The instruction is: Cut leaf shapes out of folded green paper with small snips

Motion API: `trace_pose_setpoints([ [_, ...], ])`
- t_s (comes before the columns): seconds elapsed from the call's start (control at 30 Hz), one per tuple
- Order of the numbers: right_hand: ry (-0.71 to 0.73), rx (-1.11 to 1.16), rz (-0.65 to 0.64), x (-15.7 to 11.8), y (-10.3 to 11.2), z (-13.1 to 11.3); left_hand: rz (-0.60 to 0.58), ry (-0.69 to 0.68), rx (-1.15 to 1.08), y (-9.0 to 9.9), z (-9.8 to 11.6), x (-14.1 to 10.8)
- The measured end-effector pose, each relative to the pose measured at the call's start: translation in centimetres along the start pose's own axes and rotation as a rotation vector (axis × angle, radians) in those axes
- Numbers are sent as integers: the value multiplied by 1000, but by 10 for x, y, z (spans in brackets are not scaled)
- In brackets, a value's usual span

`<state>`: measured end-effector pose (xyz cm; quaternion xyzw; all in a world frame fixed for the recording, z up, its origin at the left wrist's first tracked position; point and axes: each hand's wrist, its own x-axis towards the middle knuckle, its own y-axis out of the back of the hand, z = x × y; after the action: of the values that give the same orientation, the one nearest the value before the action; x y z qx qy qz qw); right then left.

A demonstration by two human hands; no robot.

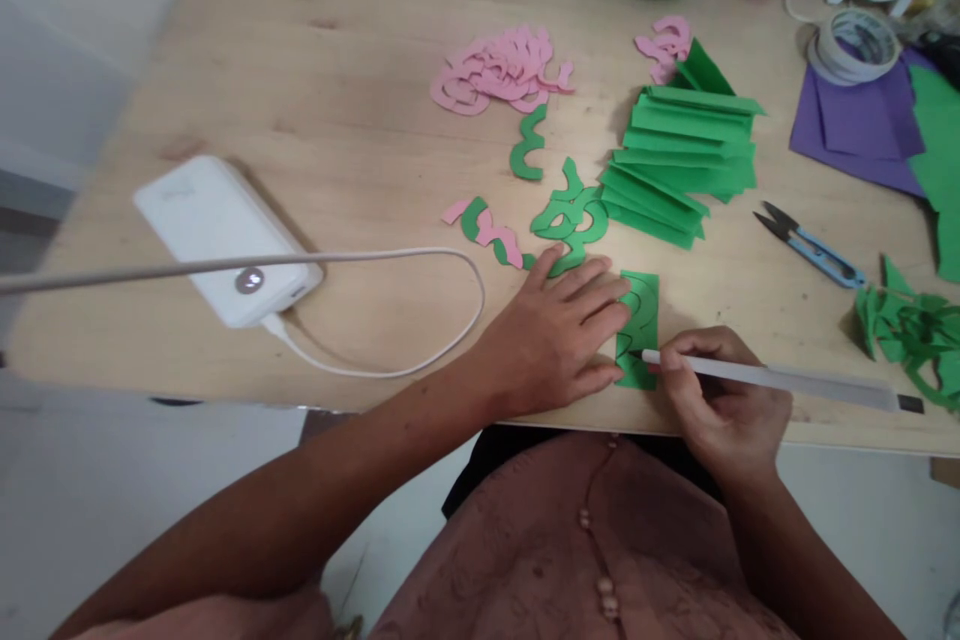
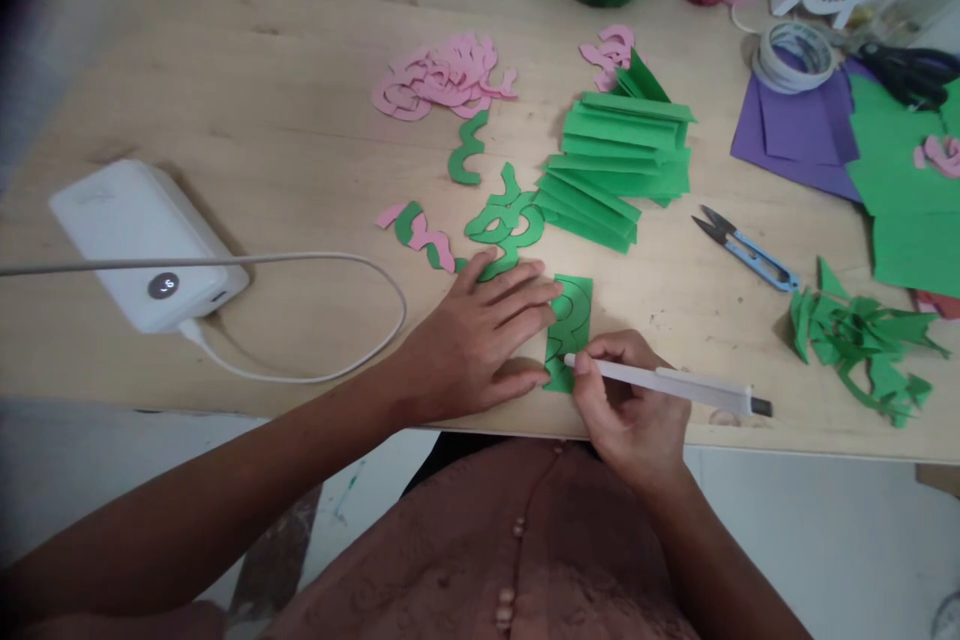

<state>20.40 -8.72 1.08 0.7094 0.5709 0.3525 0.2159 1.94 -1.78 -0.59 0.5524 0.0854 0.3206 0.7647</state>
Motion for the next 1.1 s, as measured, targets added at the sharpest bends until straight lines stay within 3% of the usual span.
trace_pose_setpoints([
  [0.73,32,-57,-49,4,1,-5,-25,11,-26,2,0,0],
  [1.1,43,-113,-8,4,-1,-4,-11,1,-21,0,-1,0],
])
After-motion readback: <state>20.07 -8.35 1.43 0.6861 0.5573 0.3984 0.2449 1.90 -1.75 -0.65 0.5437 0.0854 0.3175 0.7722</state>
